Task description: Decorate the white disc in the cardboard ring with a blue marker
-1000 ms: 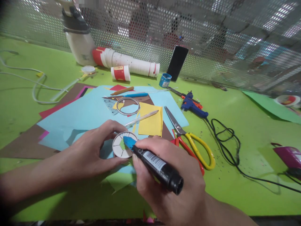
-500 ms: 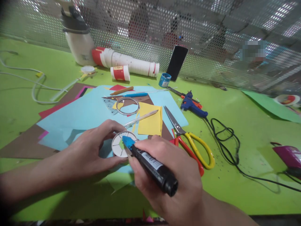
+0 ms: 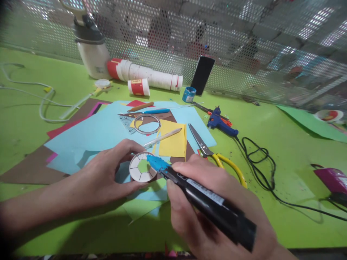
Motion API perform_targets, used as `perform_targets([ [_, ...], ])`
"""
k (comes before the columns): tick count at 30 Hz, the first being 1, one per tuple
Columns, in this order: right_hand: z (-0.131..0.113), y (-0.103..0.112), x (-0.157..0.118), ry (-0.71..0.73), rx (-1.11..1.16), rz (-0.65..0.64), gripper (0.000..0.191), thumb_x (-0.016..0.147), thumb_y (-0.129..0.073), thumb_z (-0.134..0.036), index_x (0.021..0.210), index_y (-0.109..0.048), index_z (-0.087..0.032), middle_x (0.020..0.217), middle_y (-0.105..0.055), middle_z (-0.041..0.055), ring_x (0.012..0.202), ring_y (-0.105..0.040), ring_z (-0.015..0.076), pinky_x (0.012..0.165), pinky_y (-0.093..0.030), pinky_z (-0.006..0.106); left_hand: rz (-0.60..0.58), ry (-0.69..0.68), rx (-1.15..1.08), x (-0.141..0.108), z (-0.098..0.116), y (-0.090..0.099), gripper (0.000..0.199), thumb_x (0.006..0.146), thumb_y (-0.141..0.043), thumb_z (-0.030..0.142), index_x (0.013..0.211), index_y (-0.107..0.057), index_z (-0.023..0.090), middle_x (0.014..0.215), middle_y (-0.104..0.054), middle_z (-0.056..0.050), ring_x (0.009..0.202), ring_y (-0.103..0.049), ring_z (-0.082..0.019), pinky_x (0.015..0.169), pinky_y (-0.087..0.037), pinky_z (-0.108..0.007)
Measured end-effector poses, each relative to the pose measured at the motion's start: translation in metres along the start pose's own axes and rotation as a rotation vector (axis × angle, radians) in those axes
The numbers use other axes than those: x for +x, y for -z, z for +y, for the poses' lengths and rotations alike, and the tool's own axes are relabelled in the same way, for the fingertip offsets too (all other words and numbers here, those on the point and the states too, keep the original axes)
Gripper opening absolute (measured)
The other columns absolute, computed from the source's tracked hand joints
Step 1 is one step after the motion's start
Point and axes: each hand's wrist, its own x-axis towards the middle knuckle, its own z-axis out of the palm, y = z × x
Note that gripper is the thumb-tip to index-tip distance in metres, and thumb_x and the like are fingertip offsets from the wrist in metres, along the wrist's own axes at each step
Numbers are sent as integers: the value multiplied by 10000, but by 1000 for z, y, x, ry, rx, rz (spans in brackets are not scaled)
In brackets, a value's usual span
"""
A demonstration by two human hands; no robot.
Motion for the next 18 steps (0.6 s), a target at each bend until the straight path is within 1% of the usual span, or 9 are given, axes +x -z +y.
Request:
perform_targets([
  [2, -2, -3, 2, -8, 15, -16, 261, 788, -720, -218, 1044, -684, -251, 916, -757, 8, 812, -731, 196, 842, -600, 310, 11, -6, 1, -1, -2, -2, 326, 813, -660, 319, 1088, -496, 257, 960, -666, 9, 822, -640, -189, 690, -502, -315],
  [5, -7, -12, 8, -7, 50, -62, 209, 782, -715, -153, 973, -679, -232, 840, -750, 1, 731, -725, 158, 702, -606, 243, 61, -30, 14, -3, -6, -6, 332, 824, -665, 332, 1101, -491, 275, 907, -662, 35, 767, -637, -171, 655, -487, -294],
  [8, -13, -19, 14, 2, 89, -12, 142, 787, -684, -120, 898, -676, -208, 754, -731, -2, 649, -707, 133, 624, -595, 214, 87, -58, 18, -4, -11, -9, 362, 826, -674, 337, 1129, -481, 292, 992, -675, 30, 821, -653, -177, 672, -494, -293],
  [11, -14, -20, 16, -10, 106, -13, 133, 787, -674, -111, 878, -670, -209, 728, -724, -10, 608, -693, 124, 575, -584, 207, 75, -59, 19, -4, -11, -9, 378, 832, -671, 368, 1144, -473, 292, 1059, -678, 13, 877, -662, -196, 674, -501, -298],
  [14, -12, -19, 14, -20, 114, -35, 159, 783, -693, -125, 910, -670, -218, 748, -731, -14, 600, -690, 124, 553, -579, 208, 64, -46, 27, -3, -10, -8, 375, 845, -657, 393, 1150, -466, 288, 1044, -679, 10, 853, -662, -194, 663, -502, -302],
  [18, -10, -19, 13, -23, 115, -45, 179, 793, -689, -128, 936, -667, -234, 773, -745, -6, 638, -715, 153, 538, -585, 228, 63, -50, 28, -4, -9, -8, 361, 844, -657, 370, 1142, -469, 288, 1037, -675, 12, 856, -661, -193, 683, -507, -311],
])
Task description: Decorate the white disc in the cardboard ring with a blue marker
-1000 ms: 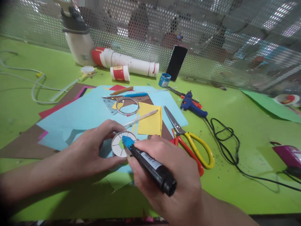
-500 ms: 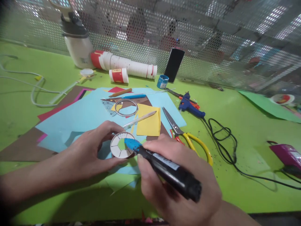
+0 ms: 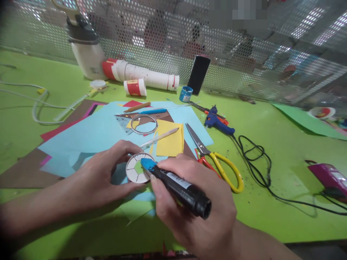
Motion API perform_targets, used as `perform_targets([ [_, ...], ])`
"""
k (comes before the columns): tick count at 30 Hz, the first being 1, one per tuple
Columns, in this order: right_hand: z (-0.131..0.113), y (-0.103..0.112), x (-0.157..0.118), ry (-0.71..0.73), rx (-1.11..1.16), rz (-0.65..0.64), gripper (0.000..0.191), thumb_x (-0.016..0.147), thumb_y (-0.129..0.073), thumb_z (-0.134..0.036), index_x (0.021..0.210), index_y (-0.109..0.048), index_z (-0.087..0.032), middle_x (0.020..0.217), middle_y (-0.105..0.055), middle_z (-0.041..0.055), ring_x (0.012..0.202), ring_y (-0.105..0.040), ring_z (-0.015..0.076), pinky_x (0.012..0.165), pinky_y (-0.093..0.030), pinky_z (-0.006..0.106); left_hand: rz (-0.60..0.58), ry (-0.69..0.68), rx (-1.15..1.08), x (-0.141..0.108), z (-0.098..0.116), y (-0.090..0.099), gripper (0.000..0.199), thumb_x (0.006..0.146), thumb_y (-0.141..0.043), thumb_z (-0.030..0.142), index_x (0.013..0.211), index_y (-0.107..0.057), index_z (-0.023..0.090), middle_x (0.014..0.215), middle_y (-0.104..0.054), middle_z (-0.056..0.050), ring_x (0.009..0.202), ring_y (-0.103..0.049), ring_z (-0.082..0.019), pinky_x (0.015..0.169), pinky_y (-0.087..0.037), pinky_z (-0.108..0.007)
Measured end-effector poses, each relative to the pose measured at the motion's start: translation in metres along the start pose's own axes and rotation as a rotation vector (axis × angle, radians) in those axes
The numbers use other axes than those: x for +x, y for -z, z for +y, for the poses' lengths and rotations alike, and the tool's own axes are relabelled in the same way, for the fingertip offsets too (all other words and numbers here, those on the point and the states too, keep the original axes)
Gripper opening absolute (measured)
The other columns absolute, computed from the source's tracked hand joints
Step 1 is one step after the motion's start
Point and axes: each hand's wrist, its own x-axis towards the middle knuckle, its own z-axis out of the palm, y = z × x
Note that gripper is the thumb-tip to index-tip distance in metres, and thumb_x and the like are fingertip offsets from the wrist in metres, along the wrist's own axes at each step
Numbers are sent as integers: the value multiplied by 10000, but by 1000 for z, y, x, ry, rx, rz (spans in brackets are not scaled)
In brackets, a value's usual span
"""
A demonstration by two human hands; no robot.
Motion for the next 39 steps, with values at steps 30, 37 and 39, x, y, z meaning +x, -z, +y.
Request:
perform_targets([
  [30, -4, -5, 4, -37, 42, 19, 178, 770, -683, -93, 863, -657, -243, 722, -728, -31, 617, -702, 134, 500, -563, 206, -47, 9, 7, 5, 3, 3, 334, 823, -635, 333, 1107, -484, 245, 1081, -677, -40, 884, -672, -226, 703, -521, -347],
  [37, -4, -5, 6, -24, 54, 25, 193, 765, -671, -73, 861, -660, -240, 730, -731, -32, 610, -701, 132, 511, -571, 208, -54, 13, 10, 4, 4, 4, 329, 819, -632, 311, 1106, -486, 243, 1076, -685, -38, 910, -680, -234, 684, -522, -332],
  [39, -4, -5, 7, -22, 41, 17, 200, 762, -678, -72, 866, -659, -242, 730, -731, -35, 617, -703, 133, 514, -573, 209, -44, 9, 14, 4, 4, 4, 332, 815, -635, 304, 1106, -486, 243, 1088, -684, -38, 922, -680, -233, 682, -523, -325],
])
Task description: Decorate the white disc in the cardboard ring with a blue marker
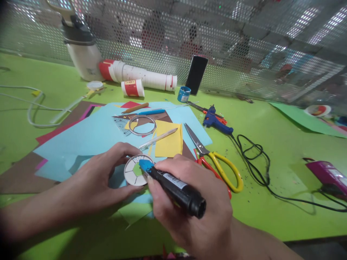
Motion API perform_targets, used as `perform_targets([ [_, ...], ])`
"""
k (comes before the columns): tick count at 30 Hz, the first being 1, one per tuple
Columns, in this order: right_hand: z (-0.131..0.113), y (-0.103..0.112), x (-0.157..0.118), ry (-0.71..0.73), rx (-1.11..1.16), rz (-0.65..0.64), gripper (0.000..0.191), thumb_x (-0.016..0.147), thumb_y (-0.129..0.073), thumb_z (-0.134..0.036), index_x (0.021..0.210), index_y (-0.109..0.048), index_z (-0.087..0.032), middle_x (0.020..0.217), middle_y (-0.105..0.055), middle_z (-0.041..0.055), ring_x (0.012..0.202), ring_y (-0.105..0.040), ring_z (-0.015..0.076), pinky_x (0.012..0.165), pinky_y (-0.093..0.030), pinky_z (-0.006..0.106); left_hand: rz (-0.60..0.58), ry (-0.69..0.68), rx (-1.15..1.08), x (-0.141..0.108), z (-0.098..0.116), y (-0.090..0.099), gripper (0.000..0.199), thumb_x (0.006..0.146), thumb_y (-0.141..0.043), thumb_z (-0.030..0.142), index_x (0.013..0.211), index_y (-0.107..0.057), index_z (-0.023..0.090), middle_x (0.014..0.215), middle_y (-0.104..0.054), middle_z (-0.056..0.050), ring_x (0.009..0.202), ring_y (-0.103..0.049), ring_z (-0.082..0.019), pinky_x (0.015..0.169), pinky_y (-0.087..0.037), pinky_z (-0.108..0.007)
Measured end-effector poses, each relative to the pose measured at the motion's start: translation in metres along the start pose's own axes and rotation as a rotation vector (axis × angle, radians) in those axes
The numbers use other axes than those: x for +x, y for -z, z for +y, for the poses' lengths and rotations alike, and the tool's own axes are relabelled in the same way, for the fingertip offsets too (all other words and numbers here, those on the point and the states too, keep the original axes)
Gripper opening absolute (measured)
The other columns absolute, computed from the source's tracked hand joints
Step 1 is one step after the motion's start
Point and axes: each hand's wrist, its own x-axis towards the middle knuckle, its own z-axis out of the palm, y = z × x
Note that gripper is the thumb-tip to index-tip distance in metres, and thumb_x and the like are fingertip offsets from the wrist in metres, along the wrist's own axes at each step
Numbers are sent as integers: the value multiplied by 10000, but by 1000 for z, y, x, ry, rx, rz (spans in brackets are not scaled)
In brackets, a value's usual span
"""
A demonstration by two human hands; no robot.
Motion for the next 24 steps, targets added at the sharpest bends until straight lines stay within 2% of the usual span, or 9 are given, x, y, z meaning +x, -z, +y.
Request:
perform_targets([
  [5, 2, 0, -2, 8, 0, -4, 189, 775, -678, -73, 883, -656, -226, 735, -718, -43, 622, -687, 102, 548, -565, 178, 13, -5, -13, 0, -1, -1, 338, 824, -636, 355, 1107, -492, 241, 1046, -694, -30, 863, -684, -214, 679, -533, -320],
  [16, 3, 0, -4, -2, -4, -20, 155, 798, -686, -98, 896, -655, -213, 756, -707, -59, 670, -677, 59, 631, -547, 117, 23, -10, -5, 0, -2, -3, 339, 821, -644, 350, 1108, -493, 249, 1060, -697, -23, 883, -690, -217, 661, -536, -310],
  [24, 4, 2, -7, -21, -24, -28, 125, 817, -692, -148, 903, -650, -230, 778, -714, -50, 678, -679, 75, 609, -550, 138, 39, -21, 3, 0, -3, -5, 344, 817, -644, 348, 1109, -492, 247, 1045, -697, -24, 861, -689, -215, 653, -529, -308],
])
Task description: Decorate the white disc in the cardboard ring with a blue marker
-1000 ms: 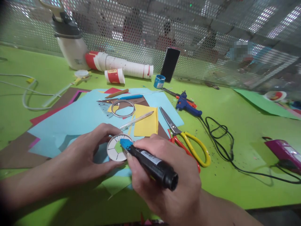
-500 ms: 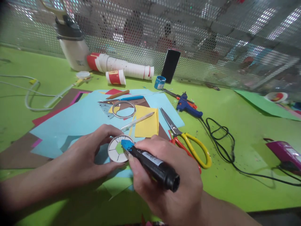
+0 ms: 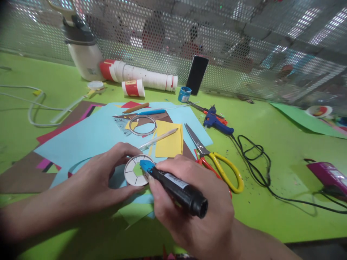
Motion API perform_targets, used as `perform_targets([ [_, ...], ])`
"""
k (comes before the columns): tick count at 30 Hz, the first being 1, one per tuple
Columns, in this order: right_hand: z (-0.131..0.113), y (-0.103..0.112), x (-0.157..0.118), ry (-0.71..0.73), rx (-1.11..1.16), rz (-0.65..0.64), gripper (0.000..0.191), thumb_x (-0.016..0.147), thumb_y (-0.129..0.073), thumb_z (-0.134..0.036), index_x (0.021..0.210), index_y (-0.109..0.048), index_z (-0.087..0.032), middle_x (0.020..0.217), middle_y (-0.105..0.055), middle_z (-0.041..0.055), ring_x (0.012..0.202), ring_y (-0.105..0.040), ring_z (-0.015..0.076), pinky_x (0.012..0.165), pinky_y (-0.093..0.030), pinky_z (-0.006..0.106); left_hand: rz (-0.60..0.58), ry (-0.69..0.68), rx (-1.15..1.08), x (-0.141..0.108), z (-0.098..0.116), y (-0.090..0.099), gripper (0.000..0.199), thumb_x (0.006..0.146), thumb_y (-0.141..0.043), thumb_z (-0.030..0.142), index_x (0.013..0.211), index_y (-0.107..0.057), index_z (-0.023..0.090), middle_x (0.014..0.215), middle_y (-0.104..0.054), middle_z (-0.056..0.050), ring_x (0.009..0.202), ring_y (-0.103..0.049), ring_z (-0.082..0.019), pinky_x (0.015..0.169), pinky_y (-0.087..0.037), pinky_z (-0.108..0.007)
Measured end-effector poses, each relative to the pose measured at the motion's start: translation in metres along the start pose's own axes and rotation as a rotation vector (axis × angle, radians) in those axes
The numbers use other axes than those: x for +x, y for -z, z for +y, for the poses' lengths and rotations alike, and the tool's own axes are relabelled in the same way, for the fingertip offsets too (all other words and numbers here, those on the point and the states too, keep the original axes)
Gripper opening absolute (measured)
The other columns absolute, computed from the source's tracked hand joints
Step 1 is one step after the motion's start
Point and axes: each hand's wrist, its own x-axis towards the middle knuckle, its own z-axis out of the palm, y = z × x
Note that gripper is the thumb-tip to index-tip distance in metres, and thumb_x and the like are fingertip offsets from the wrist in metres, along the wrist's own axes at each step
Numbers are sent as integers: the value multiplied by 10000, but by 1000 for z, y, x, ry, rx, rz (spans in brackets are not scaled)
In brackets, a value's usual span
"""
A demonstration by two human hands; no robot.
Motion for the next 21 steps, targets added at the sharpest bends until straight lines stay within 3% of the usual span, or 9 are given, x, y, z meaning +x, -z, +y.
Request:
perform_targets([
  [12, 1, -2, 1, 37, -36, -14, 130, 836, -663, -120, 908, -630, -223, 754, -698, -46, 637, -666, 81, 545, -534, 153, 19, -32, 23, 0, -1, -1, 331, 826, -643, 359, 1104, -500, 252, 1035, -691, -15, 839, -678, -207, 639, -511, -302],
  [21, 2, -2, 3, 57, -42, -20, 160, 817, -660, -74, 901, -638, -208, 756, -706, -49, 653, -673, 74, 590, -551, 134, 34, -44, 52, -1, -4, -3, 344, 823, -653, 363, 1109, -493, 261, 1002, -691, 5, 771, -666, -175, 627, -503, -280],
])
